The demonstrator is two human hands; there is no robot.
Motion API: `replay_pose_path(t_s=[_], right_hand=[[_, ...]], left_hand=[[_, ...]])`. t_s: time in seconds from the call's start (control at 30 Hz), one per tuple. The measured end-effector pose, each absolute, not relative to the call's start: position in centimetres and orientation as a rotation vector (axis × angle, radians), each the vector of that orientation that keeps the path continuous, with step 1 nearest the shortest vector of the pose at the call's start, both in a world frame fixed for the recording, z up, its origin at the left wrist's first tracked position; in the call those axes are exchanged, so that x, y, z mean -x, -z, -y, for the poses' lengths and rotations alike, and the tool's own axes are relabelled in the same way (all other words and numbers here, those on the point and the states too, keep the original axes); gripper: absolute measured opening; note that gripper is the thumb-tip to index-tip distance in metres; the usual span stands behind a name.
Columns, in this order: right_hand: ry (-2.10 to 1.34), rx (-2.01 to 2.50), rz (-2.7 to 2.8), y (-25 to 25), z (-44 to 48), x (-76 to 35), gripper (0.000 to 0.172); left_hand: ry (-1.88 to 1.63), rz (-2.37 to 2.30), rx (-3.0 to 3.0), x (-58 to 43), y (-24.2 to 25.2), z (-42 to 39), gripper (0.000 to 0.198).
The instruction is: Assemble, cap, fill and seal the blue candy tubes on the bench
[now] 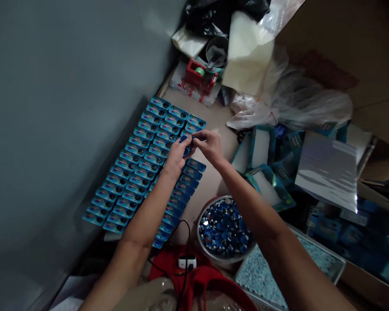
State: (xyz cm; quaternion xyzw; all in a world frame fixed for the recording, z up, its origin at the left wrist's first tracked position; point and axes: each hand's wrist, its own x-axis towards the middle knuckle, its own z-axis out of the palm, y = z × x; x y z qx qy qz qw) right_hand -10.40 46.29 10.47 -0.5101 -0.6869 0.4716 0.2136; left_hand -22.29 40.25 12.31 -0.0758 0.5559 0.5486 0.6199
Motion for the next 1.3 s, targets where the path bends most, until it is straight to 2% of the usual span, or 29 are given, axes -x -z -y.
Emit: replay_pose_path(t_s=[0.1, 0.23, 0.33, 0.4, 0.53, 0.63, 0.77, 0.9, 1.07, 1.17, 1.3], right_hand=[[-1.097, 1.551, 1.931, -10.4, -48.9, 9.7, 0.023], [-0.773, 1.67, 2.18, -10.2, -53.7, 10.2, 0.02], [-0.683, 1.766, 2.388, -9.6, -56.3, 11.1, 0.017], [-0.708, 1.833, 2.471, -9.0, -57.7, 11.7, 0.015], [-0.816, 1.945, 2.533, -8.0, -60.0, 12.6, 0.03], [-0.785, 1.937, 2.553, -8.7, -59.8, 12.9, 0.032], [-0.751, 1.598, 2.596, -11.6, -55.8, 12.8, 0.02], [-1.032, 1.222, 2.563, -14.1, -51.0, 12.9, 0.029], [-1.25, 1.175, 2.613, -14.6, -50.7, 13.9, 0.029], [-1.13, 1.352, 2.498, -13.5, -53.1, 15.0, 0.027], [-0.791, 1.492, 2.5, -11.1, -56.4, 17.3, 0.022]], left_hand=[[-1.214, -1.249, 0.189, 22.3, -12.8, -40.7, 0.004], [-1.173, -1.208, 0.234, 23.7, -13.3, -41.4, 0.023], [-1.136, -1.201, 0.203, 24.7, -13.2, -41.8, 0.023], [-1.094, -1.187, 0.163, 25.0, -12.9, -41.9, 0.02], [-1.02, -1.164, 0.065, 25.0, -12.0, -42.0, 0.017], [-1.011, -1.236, -0.015, 24.7, -11.8, -41.7, 0.014], [-1.003, -1.311, -0.003, 24.4, -12.5, -41.2, 0.012], [-1.036, -1.328, 0.0, 24.2, -12.7, -41.1, 0.015], [-0.99, -1.194, 0.027, 25.3, -12.6, -41.3, 0.011], [-1.06, -1.097, 0.083, 27.3, -12.7, -41.6, 0.004], [-1.244, -1.054, 0.184, 30.3, -12.5, -42.0, 0.013]])
